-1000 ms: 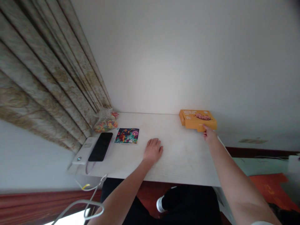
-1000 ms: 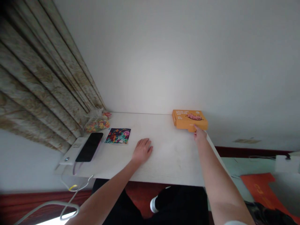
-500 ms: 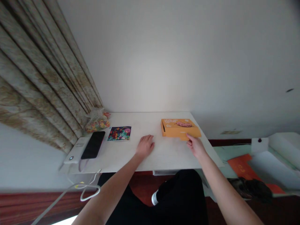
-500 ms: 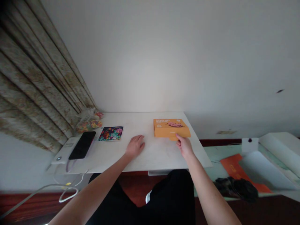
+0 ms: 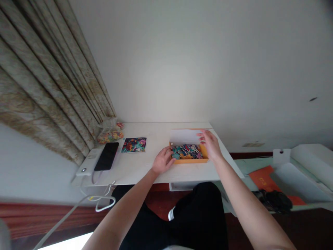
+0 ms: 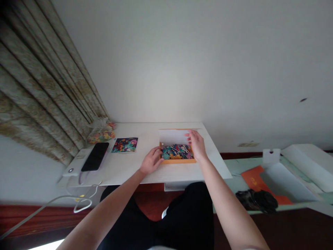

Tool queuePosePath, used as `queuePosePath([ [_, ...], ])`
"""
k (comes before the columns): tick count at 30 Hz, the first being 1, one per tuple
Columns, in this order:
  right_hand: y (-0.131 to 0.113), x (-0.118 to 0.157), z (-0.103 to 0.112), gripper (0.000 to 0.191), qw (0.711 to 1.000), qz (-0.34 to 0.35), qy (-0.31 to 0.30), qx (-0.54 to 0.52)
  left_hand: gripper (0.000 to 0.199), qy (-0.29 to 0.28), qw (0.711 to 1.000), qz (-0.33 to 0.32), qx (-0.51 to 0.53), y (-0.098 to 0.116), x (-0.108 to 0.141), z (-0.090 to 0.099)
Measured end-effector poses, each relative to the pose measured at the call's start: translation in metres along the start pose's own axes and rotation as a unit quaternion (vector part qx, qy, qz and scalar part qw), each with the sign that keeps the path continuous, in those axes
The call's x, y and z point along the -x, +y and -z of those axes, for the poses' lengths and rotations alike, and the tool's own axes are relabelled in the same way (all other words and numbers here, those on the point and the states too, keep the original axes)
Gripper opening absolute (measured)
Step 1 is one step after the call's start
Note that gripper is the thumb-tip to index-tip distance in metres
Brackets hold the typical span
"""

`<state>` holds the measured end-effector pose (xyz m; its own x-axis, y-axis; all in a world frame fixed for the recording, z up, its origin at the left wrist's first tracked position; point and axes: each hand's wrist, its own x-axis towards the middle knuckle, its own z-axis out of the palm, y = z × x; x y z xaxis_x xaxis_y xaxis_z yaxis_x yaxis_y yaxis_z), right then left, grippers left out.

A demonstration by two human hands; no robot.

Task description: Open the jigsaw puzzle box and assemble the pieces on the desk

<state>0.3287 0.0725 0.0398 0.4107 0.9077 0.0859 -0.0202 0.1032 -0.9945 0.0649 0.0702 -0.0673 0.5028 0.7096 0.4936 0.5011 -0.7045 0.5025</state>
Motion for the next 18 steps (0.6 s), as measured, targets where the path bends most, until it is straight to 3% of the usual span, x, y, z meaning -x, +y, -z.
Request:
queuePosePath([
  [5, 0.033, -0.046, 0.004, 0.054, 0.994, -0.016, 0.002, 0.112, 0.027, -0.001, 1.000, -0.028, -0.010, 0.000, -0.004, 0.001],
  [9, 0.064, -0.052, 0.020, 0.047, 0.974, 0.019, 0.007, 0.226, 0.028, 0.012, 1.000, -0.024, 0.010, -0.003, -0.003, -0.001],
  [12, 0.078, -0.049, 0.032, 0.055, 0.944, 0.072, 0.032, 0.319, 0.029, 0.026, 0.999, -0.004, 0.043, -0.005, -0.001, -0.003],
  [15, 0.086, -0.046, 0.042, 0.057, 0.934, 0.009, 0.047, 0.354, 0.040, 0.037, 0.993, 0.073, 0.082, -0.006, -0.003, -0.003],
  [18, 0.092, -0.046, 0.048, 0.052, 0.938, -0.105, -0.012, 0.329, 0.045, 0.018, 0.970, 0.224, 0.092, -0.003, -0.020, -0.003],
])
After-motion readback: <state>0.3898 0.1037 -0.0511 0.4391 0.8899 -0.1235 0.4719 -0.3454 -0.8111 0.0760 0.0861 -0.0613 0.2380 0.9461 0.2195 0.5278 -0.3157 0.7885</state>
